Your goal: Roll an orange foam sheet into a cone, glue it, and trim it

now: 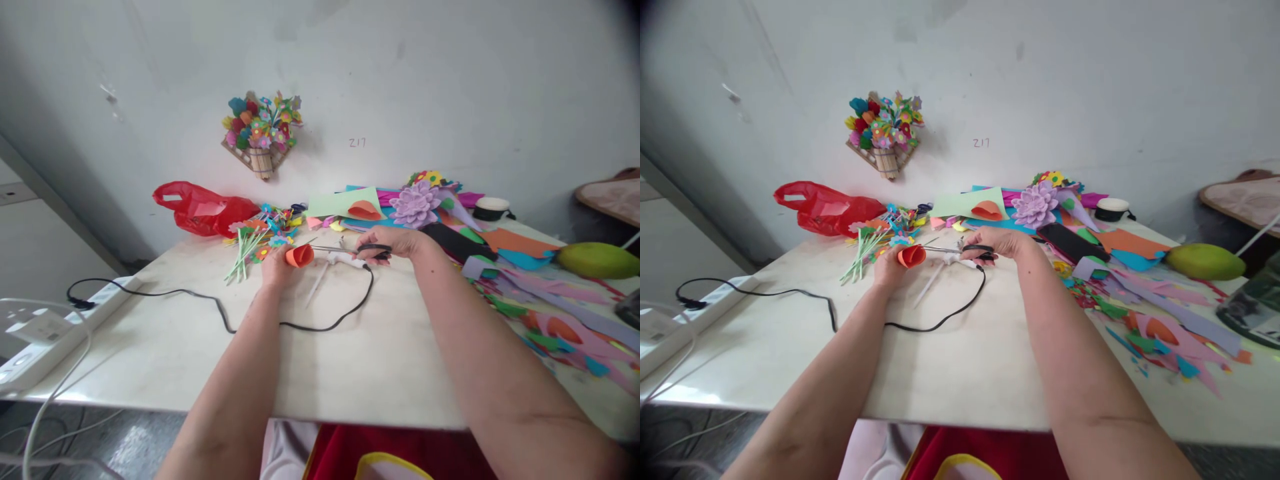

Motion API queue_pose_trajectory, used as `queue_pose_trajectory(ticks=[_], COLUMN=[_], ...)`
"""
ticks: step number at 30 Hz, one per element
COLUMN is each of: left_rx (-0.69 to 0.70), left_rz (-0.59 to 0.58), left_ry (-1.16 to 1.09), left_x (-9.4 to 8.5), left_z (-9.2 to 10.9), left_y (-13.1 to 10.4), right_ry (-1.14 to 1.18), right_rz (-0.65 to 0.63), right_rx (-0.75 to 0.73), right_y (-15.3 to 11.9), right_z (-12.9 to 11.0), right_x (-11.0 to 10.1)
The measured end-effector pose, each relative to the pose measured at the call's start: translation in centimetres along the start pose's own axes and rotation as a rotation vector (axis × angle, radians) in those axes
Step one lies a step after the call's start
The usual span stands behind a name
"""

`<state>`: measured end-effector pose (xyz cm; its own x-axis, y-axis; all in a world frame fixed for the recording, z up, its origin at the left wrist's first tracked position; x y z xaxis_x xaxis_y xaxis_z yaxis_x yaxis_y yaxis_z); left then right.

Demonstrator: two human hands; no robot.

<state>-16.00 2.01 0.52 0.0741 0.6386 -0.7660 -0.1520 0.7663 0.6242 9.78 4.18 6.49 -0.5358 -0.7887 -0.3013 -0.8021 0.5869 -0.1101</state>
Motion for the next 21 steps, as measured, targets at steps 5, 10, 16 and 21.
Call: queue_pose_trajectory(ticks=[5, 10, 16, 21], left_rx=[0.029, 0.064, 0.105, 0.137], left_rz=[0.009, -0.011, -0.01, -0.016], left_ry=[-0.013, 0.001, 0.0, 0.018], left_x=[0.0, 0.1, -0.1, -0.3], left_z=[0.1, 0.4, 1.1, 1.4], left_y=[-0.1, -0.2, -0.3, -0.4], right_ry=[-0.075, -0.108, -0.101, -0.075], right_rz=[-0.046, -0.052, -0.029, -0.032], right_rx=[0.002, 0.026, 0.026, 0.042], right_y=[0.3, 1.1, 1.5, 1.5], right_z=[-0.9, -0.3, -0.2, -0.4], right_x=[1.1, 1.1, 1.3, 1.9])
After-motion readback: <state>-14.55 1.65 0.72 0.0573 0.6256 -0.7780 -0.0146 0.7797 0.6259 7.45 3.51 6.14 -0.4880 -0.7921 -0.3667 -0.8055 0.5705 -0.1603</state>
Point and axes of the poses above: each hand's wrist, its own y-axis towards the middle knuckle, its own x-axis out of the palm, z = x × y, the point moved 4 cm from there along y, towards the middle knuckle, and after that the axes turned 14 degrees about y, right-handed, at the moved point
